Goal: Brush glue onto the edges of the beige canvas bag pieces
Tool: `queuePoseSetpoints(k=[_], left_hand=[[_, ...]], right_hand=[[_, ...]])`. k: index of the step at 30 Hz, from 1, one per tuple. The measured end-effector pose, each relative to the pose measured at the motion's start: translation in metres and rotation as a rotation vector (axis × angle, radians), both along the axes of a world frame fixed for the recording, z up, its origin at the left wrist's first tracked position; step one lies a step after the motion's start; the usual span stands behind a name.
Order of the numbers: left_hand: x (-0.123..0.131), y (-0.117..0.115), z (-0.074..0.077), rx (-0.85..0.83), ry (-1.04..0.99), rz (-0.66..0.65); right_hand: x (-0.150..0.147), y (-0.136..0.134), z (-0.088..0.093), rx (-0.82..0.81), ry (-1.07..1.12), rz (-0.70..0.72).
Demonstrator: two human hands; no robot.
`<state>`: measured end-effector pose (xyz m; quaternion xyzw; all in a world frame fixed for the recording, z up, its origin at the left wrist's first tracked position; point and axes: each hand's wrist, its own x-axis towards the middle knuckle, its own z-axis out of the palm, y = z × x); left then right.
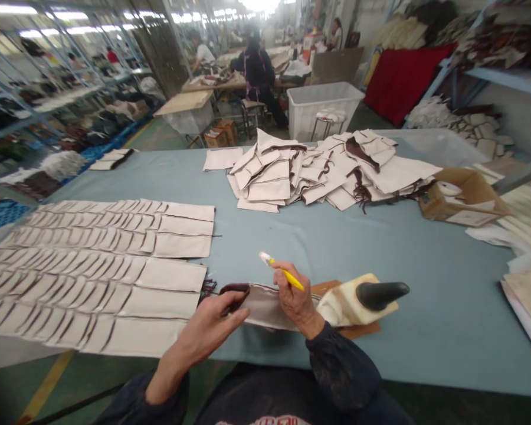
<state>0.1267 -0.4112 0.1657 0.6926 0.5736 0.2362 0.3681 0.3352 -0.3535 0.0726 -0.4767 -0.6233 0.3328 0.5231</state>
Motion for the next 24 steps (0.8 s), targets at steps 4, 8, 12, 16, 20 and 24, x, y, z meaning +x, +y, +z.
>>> queuePoseSetpoints(k=[4,8,12,16,20,24], left_hand=[[0.019,0.005,-0.009,-0.06,-0.005,-0.053],[0.016,-0.002,-0.021,-0.074,0.07,-0.035],[0.0,-0.014,-0.034,-0.04,0.257,-0.08],[-0.013,-0.018,-0.045,-0.045,0.211,-0.083],[-0.012,-0.014,-0.049,-0.148,0.12,-0.101],[-0.008,-0.008,-0.045,-0.147,0.061,-0.07]], right_hand=[[-0.008,0.0,0.002,0.001,0.021,0.033],[-0.009,-0.011,0.008,-0.002,0.027,-0.044],[0.019,-0.043,0.009,-0.055,0.018,-0.2],[0.081,-0.082,0.007,-0.137,0.017,-0.511],[0.13,-0.113,-0.003,-0.215,-0.064,-0.693],[0.132,-0.123,-0.022,-0.309,-0.149,-0.676]])
